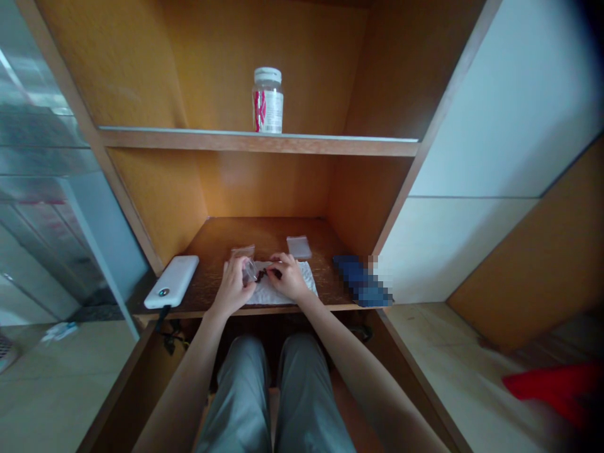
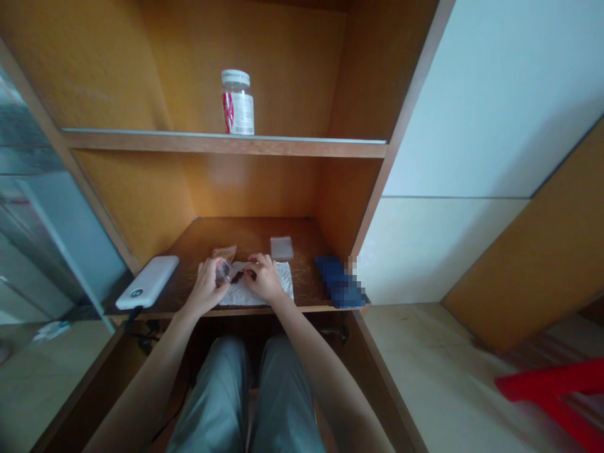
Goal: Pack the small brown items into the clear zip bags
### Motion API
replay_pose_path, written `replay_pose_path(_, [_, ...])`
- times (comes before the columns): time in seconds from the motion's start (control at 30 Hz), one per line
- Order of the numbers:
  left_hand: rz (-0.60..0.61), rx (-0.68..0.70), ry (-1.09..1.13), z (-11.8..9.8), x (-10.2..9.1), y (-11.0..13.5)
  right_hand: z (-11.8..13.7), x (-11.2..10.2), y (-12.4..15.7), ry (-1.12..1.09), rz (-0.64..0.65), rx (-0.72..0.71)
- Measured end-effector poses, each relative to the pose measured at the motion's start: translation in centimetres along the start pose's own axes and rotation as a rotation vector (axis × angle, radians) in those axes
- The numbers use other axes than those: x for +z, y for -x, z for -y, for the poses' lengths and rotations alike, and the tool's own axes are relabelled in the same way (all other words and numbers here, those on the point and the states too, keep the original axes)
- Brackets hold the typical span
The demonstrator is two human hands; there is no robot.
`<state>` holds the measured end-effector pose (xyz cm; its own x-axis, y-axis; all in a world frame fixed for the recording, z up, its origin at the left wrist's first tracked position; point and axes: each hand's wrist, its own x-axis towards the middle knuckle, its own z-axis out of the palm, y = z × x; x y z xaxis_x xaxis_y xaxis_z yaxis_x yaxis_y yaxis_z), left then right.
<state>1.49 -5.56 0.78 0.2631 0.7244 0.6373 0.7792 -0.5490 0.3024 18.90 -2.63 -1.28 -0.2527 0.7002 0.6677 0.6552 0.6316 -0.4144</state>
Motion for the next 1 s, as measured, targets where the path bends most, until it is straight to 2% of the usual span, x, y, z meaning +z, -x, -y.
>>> replay_pose_path(0.2, [0.008,-0.066,0.073,1.0,0.7,0.2,0.8,-0.6,-0.4,0.098,0.067,-0.005])
replay_pose_path(0.43, [0.027,-0.183,0.196,2.3,1.5,0.2,2.0,-0.9,-1.2,0.159,0.226,-0.145])
replay_pose_path(0.6, [0.018,-0.257,0.320,3.0,1.8,0.2,2.4,-0.6,-1.4,0.205,0.259,-0.191])
replay_pose_path(1.0, [0.026,-0.263,0.356,3.4,2.1,0.3,2.6,-0.3,-1.4,0.281,0.296,-0.199])
